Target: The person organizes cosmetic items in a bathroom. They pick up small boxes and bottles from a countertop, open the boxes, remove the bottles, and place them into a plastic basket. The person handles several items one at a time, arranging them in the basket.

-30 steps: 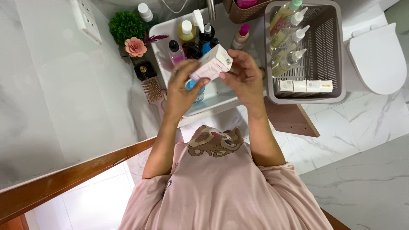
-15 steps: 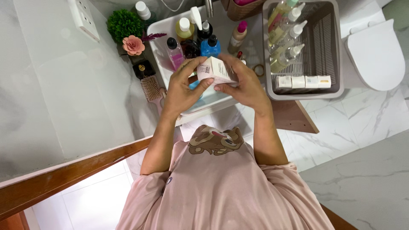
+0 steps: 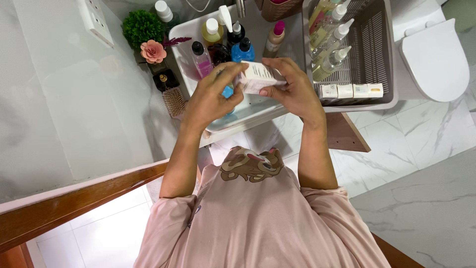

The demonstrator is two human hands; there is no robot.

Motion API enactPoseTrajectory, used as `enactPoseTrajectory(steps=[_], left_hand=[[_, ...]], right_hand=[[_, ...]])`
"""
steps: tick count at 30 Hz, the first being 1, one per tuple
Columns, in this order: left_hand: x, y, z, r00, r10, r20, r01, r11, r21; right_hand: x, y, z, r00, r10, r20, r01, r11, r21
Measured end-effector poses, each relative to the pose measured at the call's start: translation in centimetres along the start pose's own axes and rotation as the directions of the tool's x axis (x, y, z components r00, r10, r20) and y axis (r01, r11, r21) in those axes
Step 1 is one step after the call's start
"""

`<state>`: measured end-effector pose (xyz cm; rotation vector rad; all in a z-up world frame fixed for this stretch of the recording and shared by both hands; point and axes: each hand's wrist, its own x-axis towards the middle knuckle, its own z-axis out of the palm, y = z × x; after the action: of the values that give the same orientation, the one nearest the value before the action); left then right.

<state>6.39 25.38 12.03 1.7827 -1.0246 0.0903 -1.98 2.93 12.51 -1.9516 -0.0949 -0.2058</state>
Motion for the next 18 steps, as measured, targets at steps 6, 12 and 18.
enactPoseTrajectory(steps=[6, 12, 18], left_hand=[[0.2, -0.7, 0.8, 0.999, -0.026, -0.02, 0.027, 1.0, 0.005], [0.2, -0.9, 0.9, 0.99, -0.128, 0.062, 0.136, 0.982, -0.133], [0.4, -1.6, 0.8, 0.975, -0.223, 0.022, 0.216, 0.91, -0.354]], right_hand=[[-0.3, 1.9, 0.0, 1.0, -0.013, 0.001, 0.013, 0.993, 0.114], [-1.0, 3.7, -0.5, 0.997, 0.066, 0.038, -0.073, 0.962, 0.262], [-1.9, 4.8, -0.9, 0.996, 0.052, 0.074, -0.079, 0.901, 0.427]])
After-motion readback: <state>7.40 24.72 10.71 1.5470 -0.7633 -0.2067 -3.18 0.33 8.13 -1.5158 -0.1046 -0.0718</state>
